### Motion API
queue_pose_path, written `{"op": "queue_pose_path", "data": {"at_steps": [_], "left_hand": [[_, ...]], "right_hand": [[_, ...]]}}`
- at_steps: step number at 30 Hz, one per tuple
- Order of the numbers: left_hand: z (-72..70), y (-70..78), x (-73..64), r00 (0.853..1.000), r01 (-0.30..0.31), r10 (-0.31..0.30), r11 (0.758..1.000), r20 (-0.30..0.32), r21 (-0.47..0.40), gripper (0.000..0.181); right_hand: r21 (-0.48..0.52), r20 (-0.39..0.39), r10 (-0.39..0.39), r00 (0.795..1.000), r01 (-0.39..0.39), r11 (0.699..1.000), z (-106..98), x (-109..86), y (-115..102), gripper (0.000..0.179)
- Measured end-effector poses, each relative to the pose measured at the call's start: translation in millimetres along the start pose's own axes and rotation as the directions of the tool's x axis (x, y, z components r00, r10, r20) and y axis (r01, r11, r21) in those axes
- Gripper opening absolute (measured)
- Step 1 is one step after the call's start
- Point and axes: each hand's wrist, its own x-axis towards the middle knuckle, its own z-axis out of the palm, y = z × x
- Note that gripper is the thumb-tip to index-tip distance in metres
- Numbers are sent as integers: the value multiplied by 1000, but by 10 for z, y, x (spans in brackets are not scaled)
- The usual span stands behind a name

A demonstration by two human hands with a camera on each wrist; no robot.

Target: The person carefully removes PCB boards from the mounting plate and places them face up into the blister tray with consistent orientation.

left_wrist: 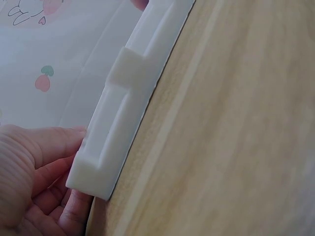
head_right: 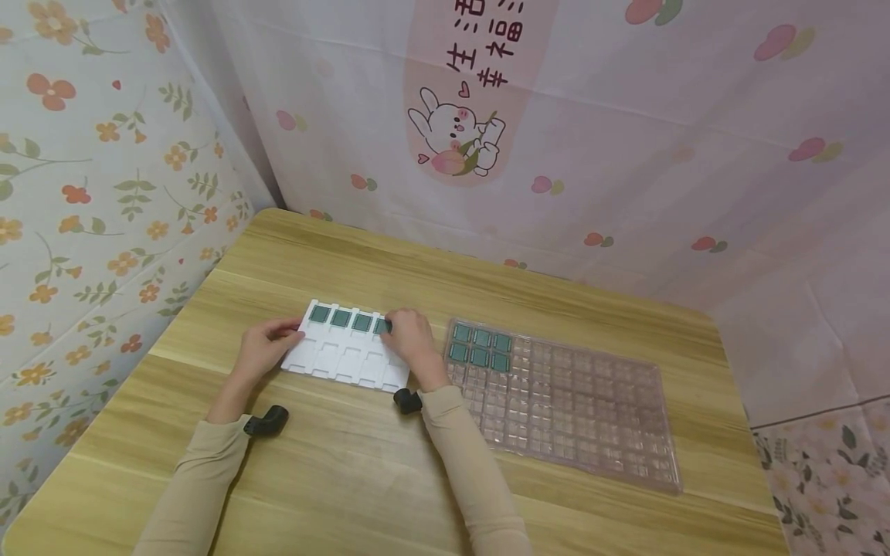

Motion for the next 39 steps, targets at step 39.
{"op": "queue_pose_path", "data": {"at_steps": [39], "left_hand": [[4, -10, 20, 1000, -4, 4, 1000, 13, -7, 30]], "right_hand": [[-36, -40, -32, 999, 31, 999, -112, -121, 90, 29]]}}
